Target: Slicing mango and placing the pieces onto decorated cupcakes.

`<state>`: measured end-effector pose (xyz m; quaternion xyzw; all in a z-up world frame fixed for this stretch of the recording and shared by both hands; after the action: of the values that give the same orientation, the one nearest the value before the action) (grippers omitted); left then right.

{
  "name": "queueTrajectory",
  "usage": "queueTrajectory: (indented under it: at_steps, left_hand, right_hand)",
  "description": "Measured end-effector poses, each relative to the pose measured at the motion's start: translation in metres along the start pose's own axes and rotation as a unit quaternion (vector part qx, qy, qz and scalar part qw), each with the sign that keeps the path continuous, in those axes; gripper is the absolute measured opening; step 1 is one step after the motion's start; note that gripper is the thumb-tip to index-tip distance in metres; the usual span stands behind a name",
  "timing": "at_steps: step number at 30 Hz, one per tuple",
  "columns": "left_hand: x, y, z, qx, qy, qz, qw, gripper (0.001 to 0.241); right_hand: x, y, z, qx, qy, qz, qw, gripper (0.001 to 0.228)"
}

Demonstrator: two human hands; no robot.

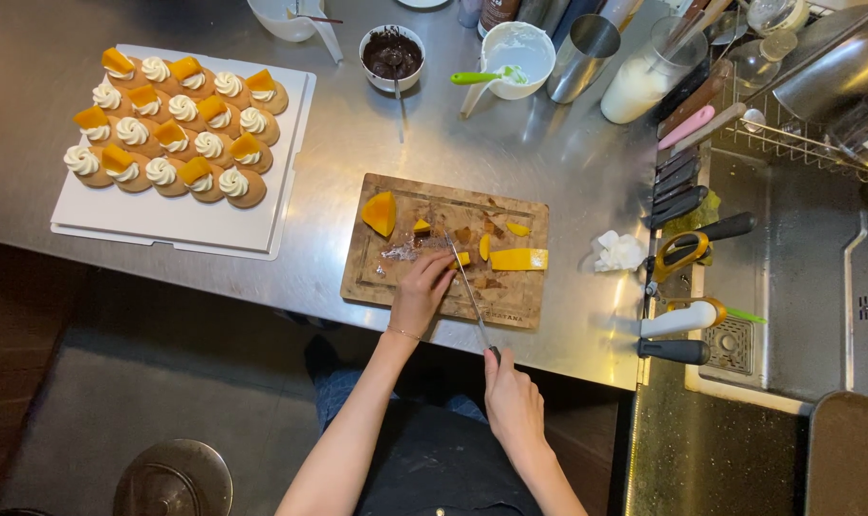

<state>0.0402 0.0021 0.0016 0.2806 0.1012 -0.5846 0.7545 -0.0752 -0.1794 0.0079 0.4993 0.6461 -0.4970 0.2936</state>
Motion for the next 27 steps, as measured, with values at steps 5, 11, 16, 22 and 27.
queueTrajectory:
  at_steps: [5,11,16,22,27]
  left_hand:
    - [0.000,0.000,-0.002,-0.001,0.003,-0.003,1.000,0.030]
    - [-0.008,-0.003,0.004,-0.024,-0.006,0.017,1.000,0.029]
    - [-0.010,-0.004,0.001,-0.032,-0.035,0.044,0.998,0.025]
    - [-0.010,-0.005,0.004,-0.018,-0.024,0.047,0.998,0.025]
    - [-0.010,-0.005,0.004,-0.021,-0.013,0.039,0.999,0.026]
  right_hand:
    - [-0.004,0.005,-0.002,-0.004,0.039,-0.008,0.999,0.043]
    - [-0.027,-0.009,-0.010,0.000,0.082,-0.017,0.996,0.040]
    - [-0.016,-0.007,-0.004,-0.010,0.045,-0.019,0.999,0.042]
    - [-0.019,-0.008,-0.003,-0.022,0.025,-0.023,0.999,0.043]
    - [-0.028,-0.007,0.002,-0.010,0.026,-0.027,0.999,0.041]
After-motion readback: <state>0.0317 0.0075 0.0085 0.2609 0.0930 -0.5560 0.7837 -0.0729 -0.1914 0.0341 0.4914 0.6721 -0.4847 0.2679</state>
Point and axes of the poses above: each hand's wrist, its own y-axis towards the middle knuckle, its own x-axis out of the palm, z = x × y, the point moved 6 cm from there along y, towards the middle knuckle, and after that the axes turned 9 degrees about -x, right-handed, at the moved point
